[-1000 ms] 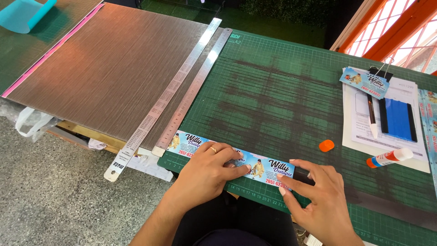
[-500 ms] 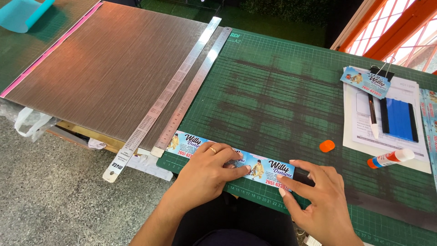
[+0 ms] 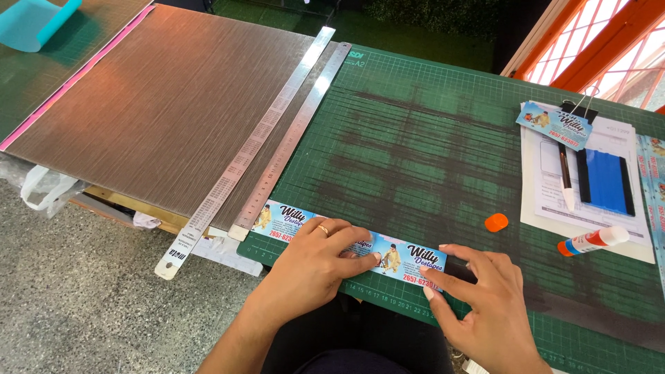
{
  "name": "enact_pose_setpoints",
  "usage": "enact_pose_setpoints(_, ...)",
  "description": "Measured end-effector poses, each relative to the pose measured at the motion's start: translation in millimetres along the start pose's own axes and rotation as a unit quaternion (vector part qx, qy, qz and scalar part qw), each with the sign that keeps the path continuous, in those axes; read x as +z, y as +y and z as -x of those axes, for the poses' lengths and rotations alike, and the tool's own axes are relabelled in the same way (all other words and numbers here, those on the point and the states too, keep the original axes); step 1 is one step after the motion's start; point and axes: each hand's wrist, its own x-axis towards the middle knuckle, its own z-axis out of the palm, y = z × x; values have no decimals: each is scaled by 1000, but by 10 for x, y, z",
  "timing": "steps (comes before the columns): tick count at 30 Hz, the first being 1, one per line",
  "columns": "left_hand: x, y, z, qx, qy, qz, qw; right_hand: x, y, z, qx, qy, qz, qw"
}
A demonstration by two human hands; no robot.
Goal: Applying glue to small printed labels and adhering them to a paper strip on a cutting mat
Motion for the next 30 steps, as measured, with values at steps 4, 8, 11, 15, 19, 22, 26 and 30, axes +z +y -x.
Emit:
enact_pose_setpoints(4,14,-33,2,28,-17,-1,999,1,-9,-8,1,-2,17,1000)
enact_pose_setpoints(8,-30,-5,-34,31,-14,1,999,1,-4,-7,-8,-2,15,1000)
enact_pose_setpoints(11,-16,-22,-39,40,-26,-6,999,-20,-44,-21,-3,-4,22,1000)
enact_pose_setpoints(15,-26,-26,-42,51,-32,-14,998,37,-197,-29,-25,7,76,997)
enact_pose_setpoints(19,-38,-40,-46,47,-43,-7,998,360,-632,-19,-99,-77,153,980)
enact_pose_setpoints(22,-4,-47,-18,34,-17,16,999,525,-859,-83,-108,-61,171,978)
enact_pose_setpoints(26,-10,-53,-32,49,-19,-9,999,489,-744,-16,-101,-58,182,976)
enact_pose_setpoints(30,7,-68,-19,43,-33,-5,999,386,-654,95,-78,-57,232,968)
